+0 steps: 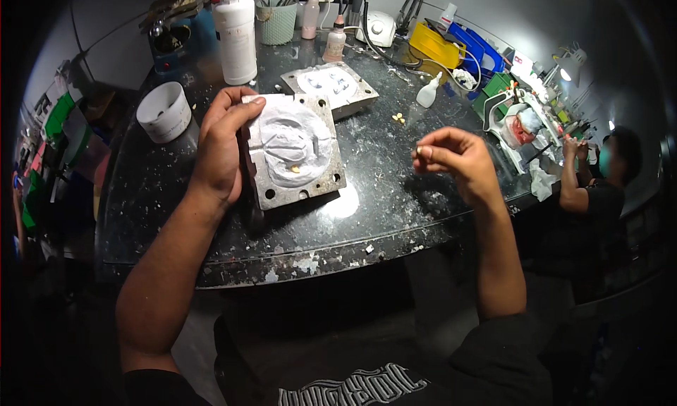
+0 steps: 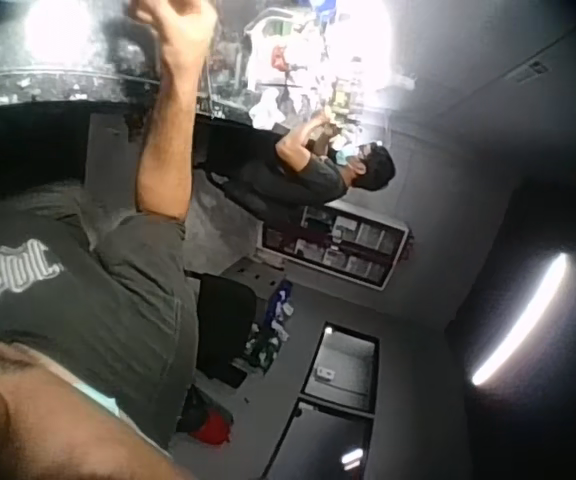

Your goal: The person uses a metal spatula to smooth a white paste inside a square metal mold. They then place several small, tooth-shaped pieces into the mold one by one, adjusting their positions with their fingers.

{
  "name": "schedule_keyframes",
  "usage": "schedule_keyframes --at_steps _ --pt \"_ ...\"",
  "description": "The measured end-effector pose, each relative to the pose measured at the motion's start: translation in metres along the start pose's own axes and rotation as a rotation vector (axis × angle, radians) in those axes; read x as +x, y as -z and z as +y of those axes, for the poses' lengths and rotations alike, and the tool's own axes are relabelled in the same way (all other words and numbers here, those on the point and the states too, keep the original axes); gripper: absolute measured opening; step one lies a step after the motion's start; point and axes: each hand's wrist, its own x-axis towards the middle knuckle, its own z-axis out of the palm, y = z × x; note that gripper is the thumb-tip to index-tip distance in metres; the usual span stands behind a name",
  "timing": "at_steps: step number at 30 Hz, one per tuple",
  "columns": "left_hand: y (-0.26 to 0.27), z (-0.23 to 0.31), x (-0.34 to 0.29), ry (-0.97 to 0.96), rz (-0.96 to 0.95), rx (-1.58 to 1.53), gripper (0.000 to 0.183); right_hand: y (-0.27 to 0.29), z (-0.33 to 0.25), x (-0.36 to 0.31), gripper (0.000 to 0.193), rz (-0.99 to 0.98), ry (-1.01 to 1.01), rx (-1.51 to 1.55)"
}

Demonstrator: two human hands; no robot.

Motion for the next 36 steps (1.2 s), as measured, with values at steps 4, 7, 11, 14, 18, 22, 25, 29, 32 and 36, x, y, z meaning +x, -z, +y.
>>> schedule_keyframes --at_steps 4,7,11,14,18,22,25,29,32,36 --pt "0.002 0.001 0.0 0.045 -0.013 -0.01 0.024 -0.019 0.01 -0.04 0.012 0.041 0.062 -0.195" --pt "0.003 -0.002 -0.002 0.076 -0.007 -0.085 0.024 -0.033 0.012 -0.053 0.011 0.07 0.133 -0.456" --pt "0.005 -0.005 -0.001 0.094 -0.002 -0.191 0.025 -0.039 0.01 -0.056 0.014 0.087 0.113 -0.55" --pt "0.0 -0.004 -0.003 0.091 -0.013 -0.205 0.033 -0.042 0.01 -0.057 0.015 0.1 0.117 -0.599" --pt "-0.002 -0.004 -0.002 0.1 -0.004 -0.186 0.032 -0.045 0.009 -0.057 0.015 0.107 0.119 -0.667" --pt "-0.002 -0.002 -0.004 0.106 -0.008 -0.18 0.032 -0.048 0.01 -0.057 0.016 0.097 0.116 -0.676" --pt "-0.004 -0.003 -0.004 0.106 -0.003 -0.179 0.033 -0.044 0.013 -0.058 0.015 0.105 0.15 -0.737" --pt "-0.004 -0.002 -0.004 0.099 0.034 -0.17 0.034 -0.047 0.007 -0.057 0.01 0.093 0.276 -0.941" --pt "-0.001 -0.004 -0.003 0.105 0.025 -0.151 0.03 -0.051 0.001 -0.056 0.007 0.067 0.325 -1.045" --pt "0.001 -0.003 -0.002 0.137 -0.043 -0.167 0.033 -0.056 -0.01 -0.054 0.007 0.02 0.317 -1.101"
